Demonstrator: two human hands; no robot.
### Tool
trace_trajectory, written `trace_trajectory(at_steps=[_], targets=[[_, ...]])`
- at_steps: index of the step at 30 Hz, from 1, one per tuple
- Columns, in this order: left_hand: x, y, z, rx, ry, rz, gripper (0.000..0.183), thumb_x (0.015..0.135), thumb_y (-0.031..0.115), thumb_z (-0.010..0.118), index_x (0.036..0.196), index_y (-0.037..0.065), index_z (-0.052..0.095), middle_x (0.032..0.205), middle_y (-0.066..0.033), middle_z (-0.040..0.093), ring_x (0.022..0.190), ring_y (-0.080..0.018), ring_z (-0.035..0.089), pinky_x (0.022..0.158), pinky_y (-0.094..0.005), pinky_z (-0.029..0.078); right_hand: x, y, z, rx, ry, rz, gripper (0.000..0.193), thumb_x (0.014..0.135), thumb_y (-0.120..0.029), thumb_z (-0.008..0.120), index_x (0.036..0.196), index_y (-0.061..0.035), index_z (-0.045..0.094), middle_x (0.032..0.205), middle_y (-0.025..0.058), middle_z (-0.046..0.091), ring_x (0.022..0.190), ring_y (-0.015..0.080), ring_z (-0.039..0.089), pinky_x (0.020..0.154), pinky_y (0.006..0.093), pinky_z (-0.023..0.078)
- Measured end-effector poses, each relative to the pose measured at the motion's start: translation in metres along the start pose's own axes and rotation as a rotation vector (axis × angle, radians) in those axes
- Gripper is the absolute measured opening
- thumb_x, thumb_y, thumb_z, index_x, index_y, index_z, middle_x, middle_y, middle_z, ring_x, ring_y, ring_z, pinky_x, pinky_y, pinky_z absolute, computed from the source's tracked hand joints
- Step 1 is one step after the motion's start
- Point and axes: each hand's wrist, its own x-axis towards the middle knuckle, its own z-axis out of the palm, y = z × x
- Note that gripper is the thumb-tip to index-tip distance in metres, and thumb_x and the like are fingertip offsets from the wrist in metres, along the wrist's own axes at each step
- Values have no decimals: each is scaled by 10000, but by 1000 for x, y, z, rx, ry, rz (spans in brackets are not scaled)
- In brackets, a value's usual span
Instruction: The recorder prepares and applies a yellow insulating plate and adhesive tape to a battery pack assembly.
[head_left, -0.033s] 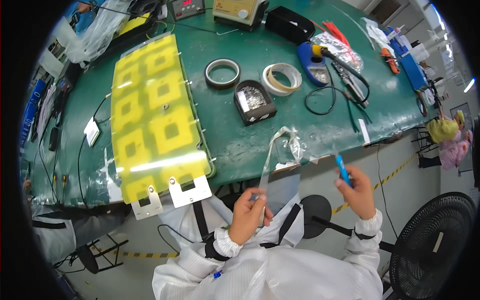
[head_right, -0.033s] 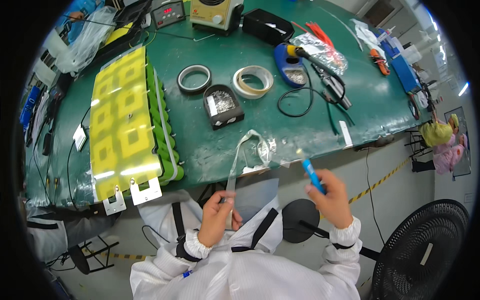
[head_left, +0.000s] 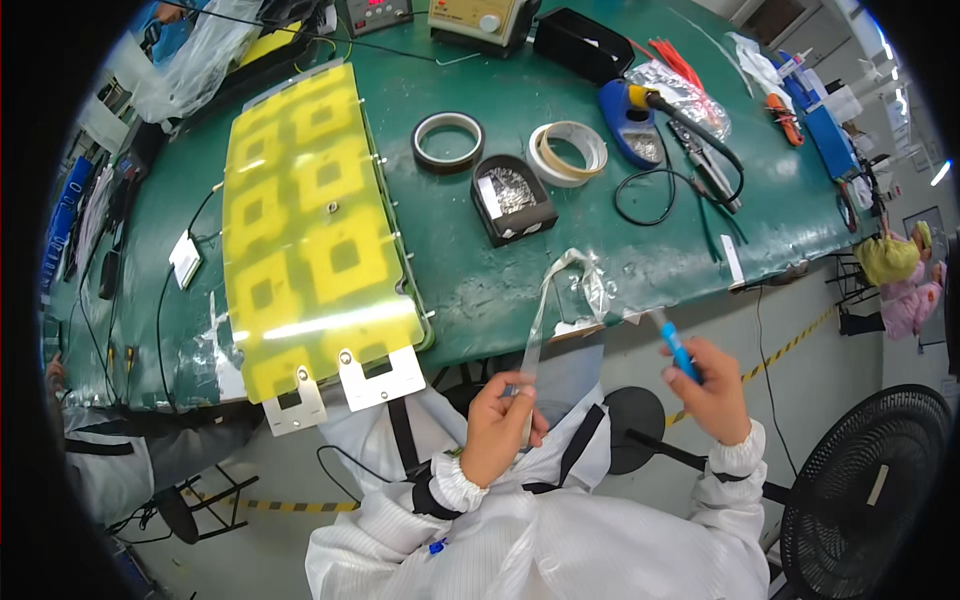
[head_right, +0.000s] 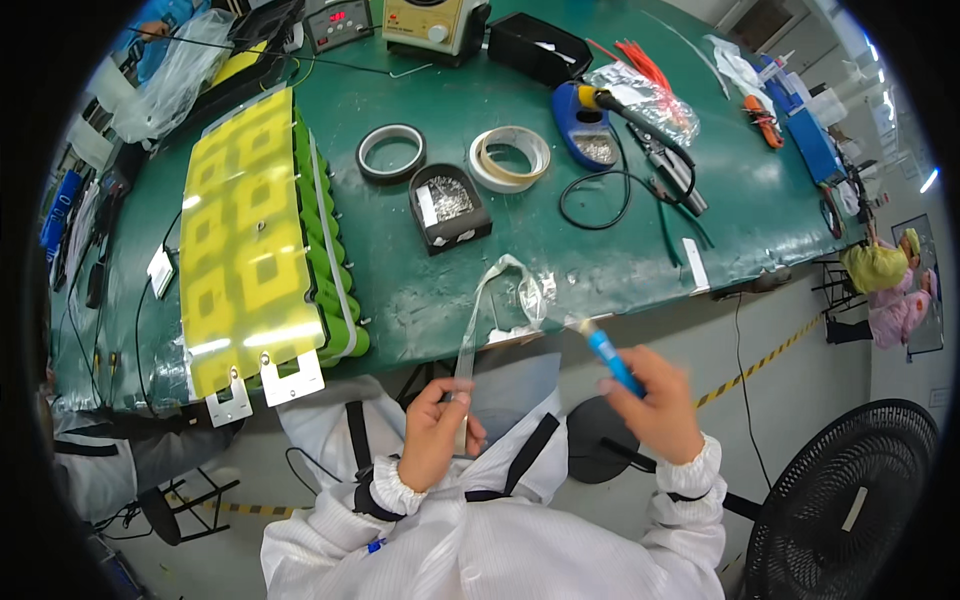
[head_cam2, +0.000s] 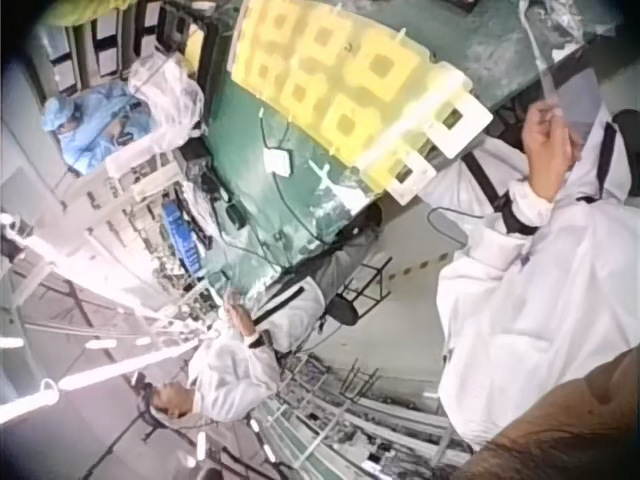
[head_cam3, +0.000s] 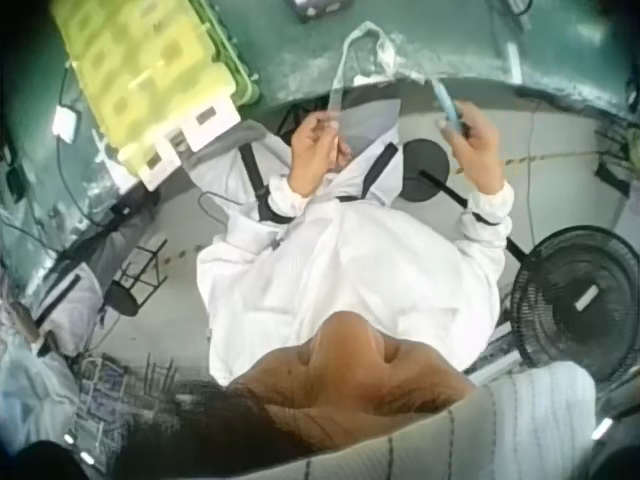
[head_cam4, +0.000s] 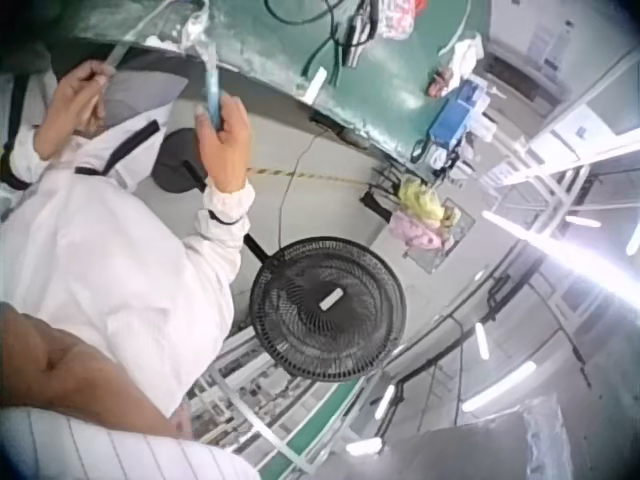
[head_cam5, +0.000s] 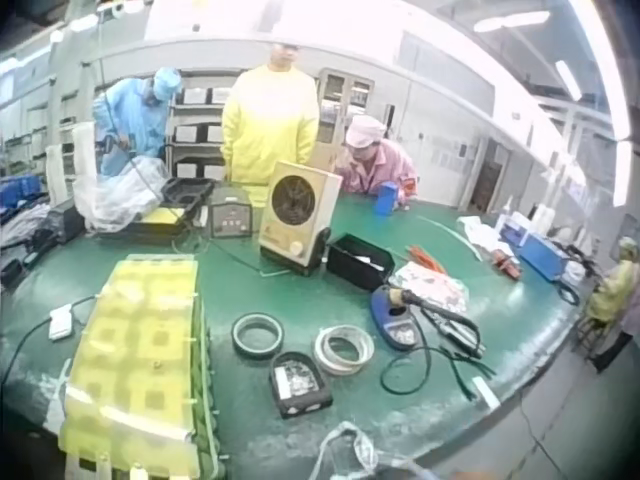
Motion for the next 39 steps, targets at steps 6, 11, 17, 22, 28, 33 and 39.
trace_trajectory(at_steps=[6, 11, 17, 22, 28, 33, 39], targets=[[-1, 2, 6, 5, 114, 32, 192, 975, 177, 573, 1046, -1, 584, 655, -102, 635, 492, -148, 586, 483, -265, 485, -5, -33, 35, -817, -43, -827, 351, 815, -141, 725, 1154, -89, 650, 650, 53, 481, 515, 179, 525, 451, 286, 390], [-2, 2, 7, -1, 138, 27, 192, 974, 180, 577, 1008, -8, 591, 641, -93, 630, 481, -140, 580, 460, -252, 474, -3, -44, 43, -1004, -107, -893, 355, 776, -141, 742, 1119, -114, 656, 611, -9, 474, 502, 174, 546, 438, 322, 402], [-1, 3, 8, 22, 137, 59, 195, 973, 188, 583, 998, -5, 593, 624, -81, 622, 483, -127, 574, 437, -244, 457, 2, -49, 52, -1097, -198, -889, 327, 786, -137, 704, 1104, -94, 645, 605, -9, 476, 488, 163, 545, 429, 313, 402], [0, 3, 9, 85, 134, 65, 195, 974, 183, 579, 1002, -9, 598, 617, -67, 620, 483, -108, 567, 428, -239, 446, 14, -47, 70, -1168, -188, -878, 320, 756, -106, 647, 1069, -45, 625, 621, 22, 538, 503, 205, 582, 432, 332, 422], [2, 13, -6, 141, 91, 28, 191, 967, 168, 580, 989, -17, 622, 607, -48, 610, 467, -94, 550, 421, -231, 431, 15, -45, 36, -1042, -300, -741, 169, 785, -144, 647, 944, -87, 659, 586, 63, 576, 569, 259, 630, 486, 382, 464], [7, 27, -19, 252, -8, -21, 186, 965, 174, 585, 954, -5, 634, 593, -28, 599, 461, -76, 530, 426, -223, 429, 7, -36, 32, -733, -154, -840, 283, 795, -147, 721, 1071, -120, 668, 587, 29, 504, 503, 220, 550, 459, 370, 425], [0, 24, -12, 126, 30, -76, 209, 972, 199, 584, 971, -1, 646, 583, -19, 588, 452, -69, 523, 424, -220, 426, 13, -17, 61, -793, -150, -950, 348, 813, -167, 724, 1140, -118, 618, 592, 8, 426, 469, 189, 500, 421, 332, 388]])
